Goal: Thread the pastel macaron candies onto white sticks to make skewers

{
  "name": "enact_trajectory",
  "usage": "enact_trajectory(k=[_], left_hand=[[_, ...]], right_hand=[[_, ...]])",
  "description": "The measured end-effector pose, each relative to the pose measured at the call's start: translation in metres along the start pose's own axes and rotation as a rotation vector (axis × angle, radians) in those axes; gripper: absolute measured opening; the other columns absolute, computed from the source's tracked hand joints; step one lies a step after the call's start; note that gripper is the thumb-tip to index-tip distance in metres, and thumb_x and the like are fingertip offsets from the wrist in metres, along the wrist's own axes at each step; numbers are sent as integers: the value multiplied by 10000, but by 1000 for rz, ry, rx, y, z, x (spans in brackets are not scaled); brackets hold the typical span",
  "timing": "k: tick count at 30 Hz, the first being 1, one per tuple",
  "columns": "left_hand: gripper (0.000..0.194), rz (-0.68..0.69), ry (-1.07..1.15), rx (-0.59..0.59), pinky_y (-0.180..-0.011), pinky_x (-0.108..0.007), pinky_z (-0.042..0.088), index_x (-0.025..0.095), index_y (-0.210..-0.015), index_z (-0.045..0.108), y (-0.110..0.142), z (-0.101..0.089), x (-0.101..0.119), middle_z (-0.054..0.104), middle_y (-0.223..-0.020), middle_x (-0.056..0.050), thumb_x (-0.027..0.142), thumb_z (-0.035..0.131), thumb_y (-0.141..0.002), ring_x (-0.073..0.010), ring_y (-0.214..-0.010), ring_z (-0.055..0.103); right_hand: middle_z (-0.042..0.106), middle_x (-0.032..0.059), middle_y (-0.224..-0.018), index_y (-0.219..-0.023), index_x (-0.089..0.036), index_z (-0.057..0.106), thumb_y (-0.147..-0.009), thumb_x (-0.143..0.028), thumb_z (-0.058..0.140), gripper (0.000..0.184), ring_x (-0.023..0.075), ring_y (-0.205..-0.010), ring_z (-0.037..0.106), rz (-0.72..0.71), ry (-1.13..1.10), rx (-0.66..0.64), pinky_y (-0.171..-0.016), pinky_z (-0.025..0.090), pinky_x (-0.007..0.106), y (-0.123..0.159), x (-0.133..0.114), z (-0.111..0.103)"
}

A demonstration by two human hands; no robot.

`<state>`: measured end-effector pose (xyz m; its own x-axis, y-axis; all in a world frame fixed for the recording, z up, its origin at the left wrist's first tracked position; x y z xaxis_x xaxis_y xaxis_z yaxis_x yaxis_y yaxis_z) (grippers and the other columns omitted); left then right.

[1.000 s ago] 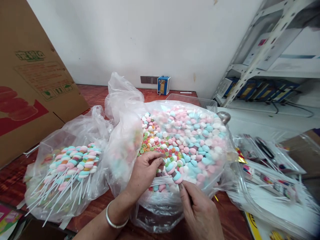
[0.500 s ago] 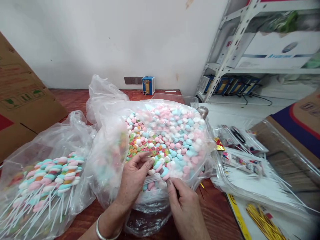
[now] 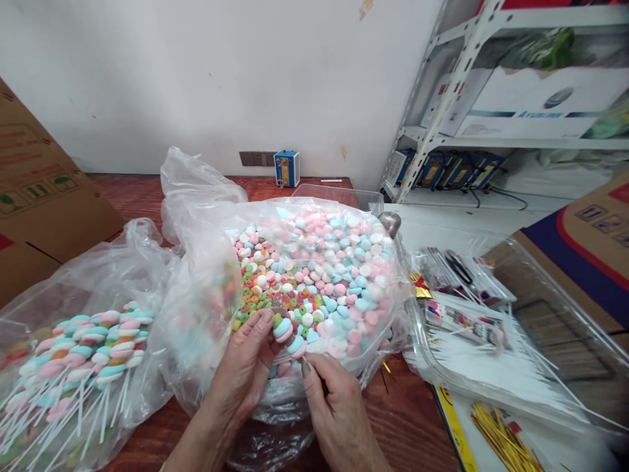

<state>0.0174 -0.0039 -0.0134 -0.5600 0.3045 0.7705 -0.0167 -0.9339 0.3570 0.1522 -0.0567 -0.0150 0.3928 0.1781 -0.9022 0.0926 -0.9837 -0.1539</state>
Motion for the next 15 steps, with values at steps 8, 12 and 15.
enact_trajectory(k=[8, 12, 15], left_hand=[[318, 78, 91, 36, -569, -226, 554, 157, -932, 660, 22, -1, -10, 723, -938, -65, 362, 830, -757, -197, -799, 720], [375, 68, 108, 60, -678, -229, 564, 161, -914, 658, 35, -2, -20, 721, -932, -56, 426, 843, -725, -185, -835, 727], [342, 89, 90, 6, -772, -233, 552, 191, -924, 656, 40, -2, -22, 708, -952, -29, 471, 787, -780, -159, -880, 707]], right_hand=[[680, 41, -856, -918, -194, 648, -990, -175, 376, 282, 167, -794, 638, -128, 131, 45, -712, 482, 235, 13, -15, 9], [681, 47, -832, -928, -190, 647, -995, -177, 363, 292, 171, -770, 666, -145, 215, 163, -695, 508, 231, 30, -18, 19], [681, 58, -828, -940, -184, 647, -1009, -189, 352, 304, 174, -760, 681, -142, 270, 235, -674, 516, 227, 37, -22, 29]])
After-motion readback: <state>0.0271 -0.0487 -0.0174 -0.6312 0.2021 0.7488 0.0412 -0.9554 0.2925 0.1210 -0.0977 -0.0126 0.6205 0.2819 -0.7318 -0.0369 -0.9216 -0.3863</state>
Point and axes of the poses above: each hand's wrist, its own y-axis away from the middle knuckle, its own z-axis out of the palm, x = y × z, the point moved 6 cm from there along -y, towards the middle knuckle
